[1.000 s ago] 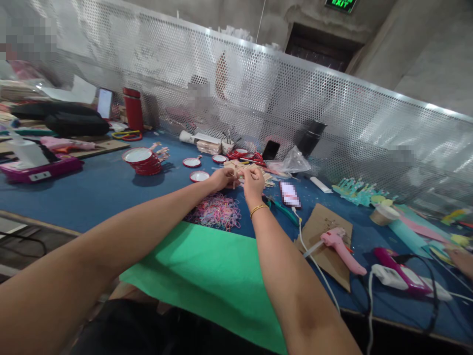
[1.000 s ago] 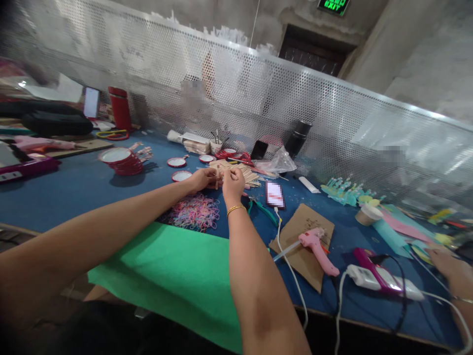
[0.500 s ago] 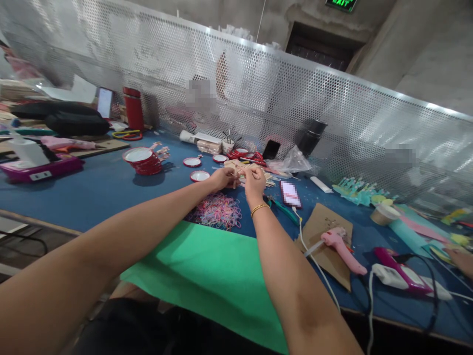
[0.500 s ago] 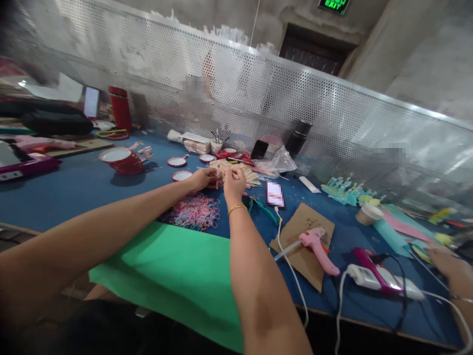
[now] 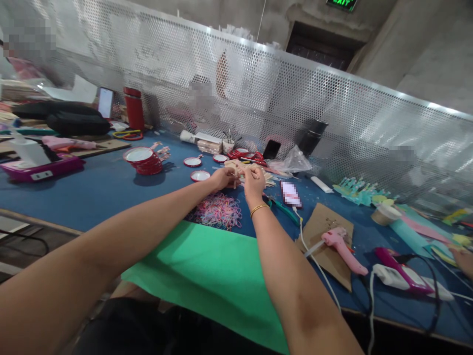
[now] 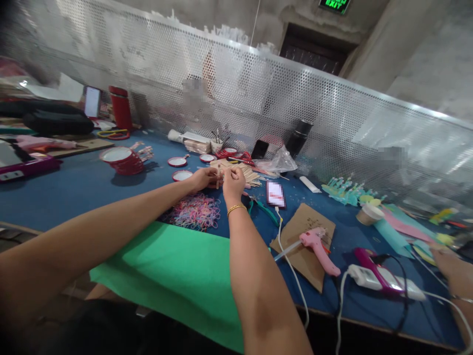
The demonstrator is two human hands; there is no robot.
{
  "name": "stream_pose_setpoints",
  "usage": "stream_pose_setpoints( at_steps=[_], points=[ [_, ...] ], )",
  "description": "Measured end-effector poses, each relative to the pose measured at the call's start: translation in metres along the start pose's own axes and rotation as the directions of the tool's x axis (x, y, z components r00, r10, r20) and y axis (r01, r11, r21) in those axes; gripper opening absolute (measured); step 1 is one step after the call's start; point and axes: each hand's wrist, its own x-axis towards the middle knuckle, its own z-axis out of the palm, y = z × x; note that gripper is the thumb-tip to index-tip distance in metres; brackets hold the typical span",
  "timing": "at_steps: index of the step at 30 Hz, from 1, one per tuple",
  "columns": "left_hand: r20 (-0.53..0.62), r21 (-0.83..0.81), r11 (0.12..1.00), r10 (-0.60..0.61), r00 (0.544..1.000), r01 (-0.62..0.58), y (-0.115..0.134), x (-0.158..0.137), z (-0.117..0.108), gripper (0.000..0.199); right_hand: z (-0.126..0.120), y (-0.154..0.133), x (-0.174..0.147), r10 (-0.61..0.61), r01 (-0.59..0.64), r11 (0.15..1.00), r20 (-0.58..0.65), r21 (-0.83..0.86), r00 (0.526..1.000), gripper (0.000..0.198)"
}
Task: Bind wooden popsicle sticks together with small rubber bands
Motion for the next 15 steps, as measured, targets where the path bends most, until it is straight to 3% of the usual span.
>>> stream_pose_setpoints(
  at_steps=[9,15],
  points=[
    [-0.012,-0.003,1.0,-0.018,1.0,0.018,-0.0008,0.0022,-0.0003,0.015,-0.0001,-0.002,-0.0014,-0.016,0.015,1.0,-0.035,-0.01,0.999,0.018],
    [0.006,-0.018,1.0,0.016,1.0,-0.016,-0.001,0.0009,0.0,0.014,-0.0004,-0.0074,-0.0036,-0.036,0.036,0.999,0.024,-0.012,0.999,0.019]
  ],
)
